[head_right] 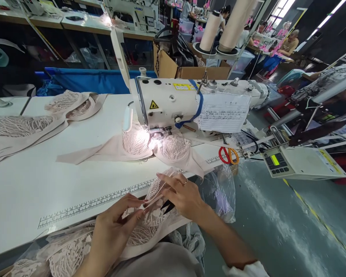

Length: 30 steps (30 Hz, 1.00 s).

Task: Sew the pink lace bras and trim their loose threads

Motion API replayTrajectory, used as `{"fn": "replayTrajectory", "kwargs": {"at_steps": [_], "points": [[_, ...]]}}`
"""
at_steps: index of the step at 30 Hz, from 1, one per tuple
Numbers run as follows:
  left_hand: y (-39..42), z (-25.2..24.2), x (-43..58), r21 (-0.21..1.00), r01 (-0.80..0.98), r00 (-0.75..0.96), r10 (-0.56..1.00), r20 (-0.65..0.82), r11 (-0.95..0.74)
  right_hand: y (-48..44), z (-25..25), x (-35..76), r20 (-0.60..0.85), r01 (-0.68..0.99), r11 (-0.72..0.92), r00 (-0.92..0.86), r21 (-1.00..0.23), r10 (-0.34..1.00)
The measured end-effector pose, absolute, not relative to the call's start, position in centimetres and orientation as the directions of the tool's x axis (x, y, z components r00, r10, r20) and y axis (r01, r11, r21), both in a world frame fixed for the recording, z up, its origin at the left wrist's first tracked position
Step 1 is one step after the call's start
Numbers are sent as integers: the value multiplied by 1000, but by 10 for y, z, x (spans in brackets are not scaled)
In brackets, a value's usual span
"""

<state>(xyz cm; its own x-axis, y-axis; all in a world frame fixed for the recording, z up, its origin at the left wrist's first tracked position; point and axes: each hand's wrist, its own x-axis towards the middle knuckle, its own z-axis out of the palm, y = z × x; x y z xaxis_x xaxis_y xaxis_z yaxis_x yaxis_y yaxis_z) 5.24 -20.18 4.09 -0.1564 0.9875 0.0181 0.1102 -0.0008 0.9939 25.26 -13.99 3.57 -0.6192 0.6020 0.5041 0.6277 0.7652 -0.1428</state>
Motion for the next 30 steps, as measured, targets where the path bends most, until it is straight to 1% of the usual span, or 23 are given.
{"fn": "replayTrajectory", "kwargs": {"at_steps": [1,2,3,4,5,7,8,9,10,12,14,17,23,25,27,28,30], "points": [[-201,42,51,996,83,-148,989,-5,18,-138,35,253,486,616,781,-655,-100,579],[-200,44,49,998,59,-140,990,-28,36,-136,36,253,471,591,801,-681,-99,561],[-198,45,46,998,41,-131,990,-50,56,-134,38,254,464,558,817,-690,-147,555],[-196,47,42,997,27,-120,990,-72,76,-133,41,256,450,521,819,-688,-240,569],[-193,48,38,995,9,-105,990,-95,96,-131,45,259,417,475,801,-686,-364,596],[-187,49,29,992,-47,-95,988,-118,114,-127,56,267,293,365,692,-711,-622,639],[-185,49,26,991,-77,-103,987,-120,113,-124,62,273,229,316,620,-734,-718,639],[-184,48,23,989,-100,-121,985,-121,109,-123,66,279,184,282,556,-748,-782,637],[-184,48,20,987,-120,-145,982,-123,106,-121,70,284,159,266,510,-748,-818,644],[-185,46,18,984,-147,-189,973,-132,105,-119,73,292,170,278,484,-700,-830,694],[-186,43,17,979,-161,-196,968,-155,124,-118,73,296,200,333,501,-638,-799,743],[-187,41,18,979,-154,-209,964,-165,134,-121,70,293,245,402,530,-575,-746,781],[-186,38,20,993,-111,-280,957,-78,48,-127,65,282,357,509,539,-416,-671,836],[-186,37,21,992,-114,-279,957,-79,48,-128,61,280,348,534,494,-355,-686,868],[-186,35,20,989,-133,-284,954,-96,60,-129,59,280,300,550,425,-307,-719,903],[-186,35,20,988,-142,-287,952,-104,65,-128,58,280,276,551,402,-299,-731,913],[-184,34,19,987,-149,-293,950,-103,61,-126,57,279,274,536,408,-314,-739,909]]}}
